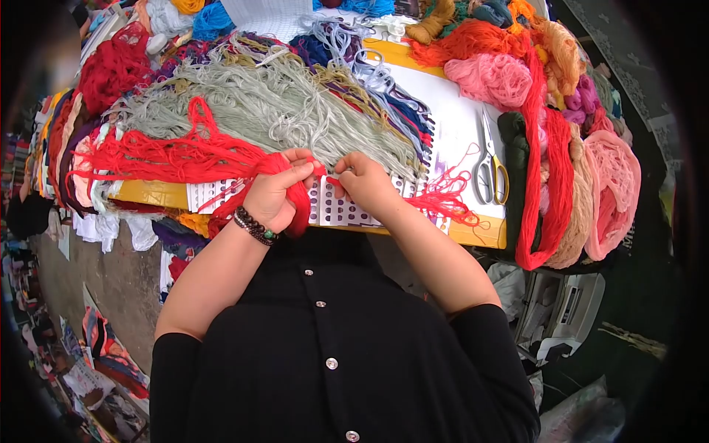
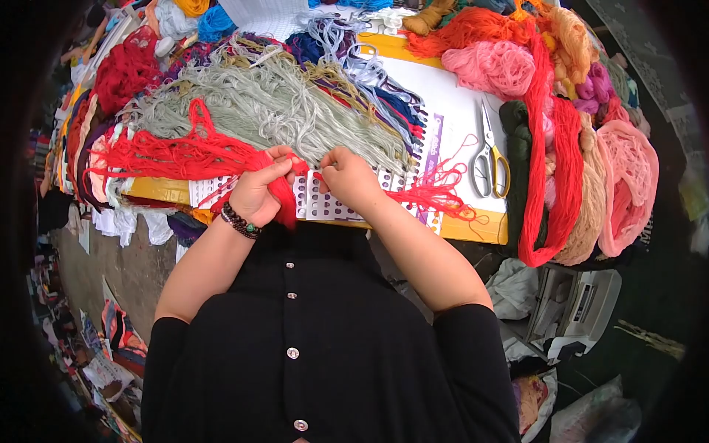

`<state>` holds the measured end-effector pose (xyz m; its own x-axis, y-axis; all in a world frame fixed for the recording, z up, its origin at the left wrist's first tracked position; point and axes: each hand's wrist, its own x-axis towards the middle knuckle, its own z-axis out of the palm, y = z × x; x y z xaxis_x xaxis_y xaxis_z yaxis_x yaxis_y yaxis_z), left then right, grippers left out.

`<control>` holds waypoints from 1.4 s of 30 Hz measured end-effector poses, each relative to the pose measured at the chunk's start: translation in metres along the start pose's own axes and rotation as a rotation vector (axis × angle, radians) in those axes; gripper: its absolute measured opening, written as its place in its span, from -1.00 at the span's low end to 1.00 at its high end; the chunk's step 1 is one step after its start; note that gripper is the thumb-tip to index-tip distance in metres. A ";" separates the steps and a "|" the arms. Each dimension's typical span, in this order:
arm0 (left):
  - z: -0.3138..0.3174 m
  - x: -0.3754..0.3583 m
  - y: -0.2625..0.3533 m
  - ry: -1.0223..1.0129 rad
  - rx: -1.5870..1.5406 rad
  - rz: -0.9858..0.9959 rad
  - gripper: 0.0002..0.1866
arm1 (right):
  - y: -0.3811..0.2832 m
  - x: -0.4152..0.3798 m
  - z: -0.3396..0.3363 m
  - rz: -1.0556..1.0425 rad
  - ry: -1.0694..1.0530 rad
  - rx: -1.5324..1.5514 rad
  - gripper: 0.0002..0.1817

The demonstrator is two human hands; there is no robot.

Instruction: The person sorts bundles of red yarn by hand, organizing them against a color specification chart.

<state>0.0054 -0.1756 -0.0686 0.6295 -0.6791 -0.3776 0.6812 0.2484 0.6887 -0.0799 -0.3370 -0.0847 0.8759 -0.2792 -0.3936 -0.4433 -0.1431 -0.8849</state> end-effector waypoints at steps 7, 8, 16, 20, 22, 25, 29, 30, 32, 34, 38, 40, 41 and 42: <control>0.007 -0.001 -0.003 -0.013 0.184 0.052 -0.71 | 0.006 0.002 0.001 -0.004 -0.012 0.104 -0.84; 0.006 -0.001 -0.003 -0.014 0.183 0.052 -0.71 | 0.006 0.002 0.001 0.003 -0.016 0.127 -0.85; 0.003 -0.002 -0.006 -0.091 0.453 0.027 -0.56 | 0.005 -0.001 -0.004 0.017 -0.041 0.341 -0.87; -0.002 0.012 -0.022 -0.164 0.605 0.066 -0.52 | 0.003 0.000 -0.011 0.129 -0.104 0.642 -0.88; -0.007 0.014 -0.020 -0.173 0.867 0.157 -0.57 | 0.002 0.001 -0.010 0.145 -0.114 0.635 -0.88; -0.003 0.004 -0.005 0.081 0.919 0.061 -0.71 | 0.006 0.007 -0.002 0.139 -0.060 0.432 -0.87; -0.033 -0.001 0.025 0.094 0.399 -0.093 -0.73 | 0.006 0.012 -0.001 0.065 -0.032 0.040 -0.81; -0.038 -0.004 0.034 0.092 0.286 -0.090 -0.72 | 0.003 0.011 -0.001 0.112 -0.052 0.052 -0.79; -0.055 -0.010 0.048 0.124 0.241 -0.035 -0.71 | -0.001 0.009 -0.002 0.115 -0.048 0.024 -0.79; -0.064 -0.021 0.068 0.146 0.224 0.022 -0.69 | -0.003 0.007 -0.002 0.122 -0.045 -0.004 -0.78; -0.094 -0.047 0.131 0.069 0.064 0.145 -0.53 | -0.005 0.006 -0.004 0.098 -0.024 -0.122 -0.74; -0.110 -0.064 0.167 0.120 0.094 0.298 -0.47 | -0.005 0.005 -0.004 0.125 -0.056 -0.047 -0.73; -0.157 -0.065 0.192 -0.143 -0.004 0.332 -0.49 | -0.005 0.006 -0.003 0.114 -0.054 -0.070 -0.72; -0.133 -0.071 0.198 0.106 0.102 0.451 -0.49 | -0.004 0.006 -0.003 0.100 -0.052 -0.094 -0.72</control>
<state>0.1451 0.0137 0.0121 0.8922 -0.4438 -0.0842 0.2943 0.4299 0.8536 -0.0737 -0.3410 -0.0824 0.8339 -0.2471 -0.4935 -0.5428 -0.2060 -0.8142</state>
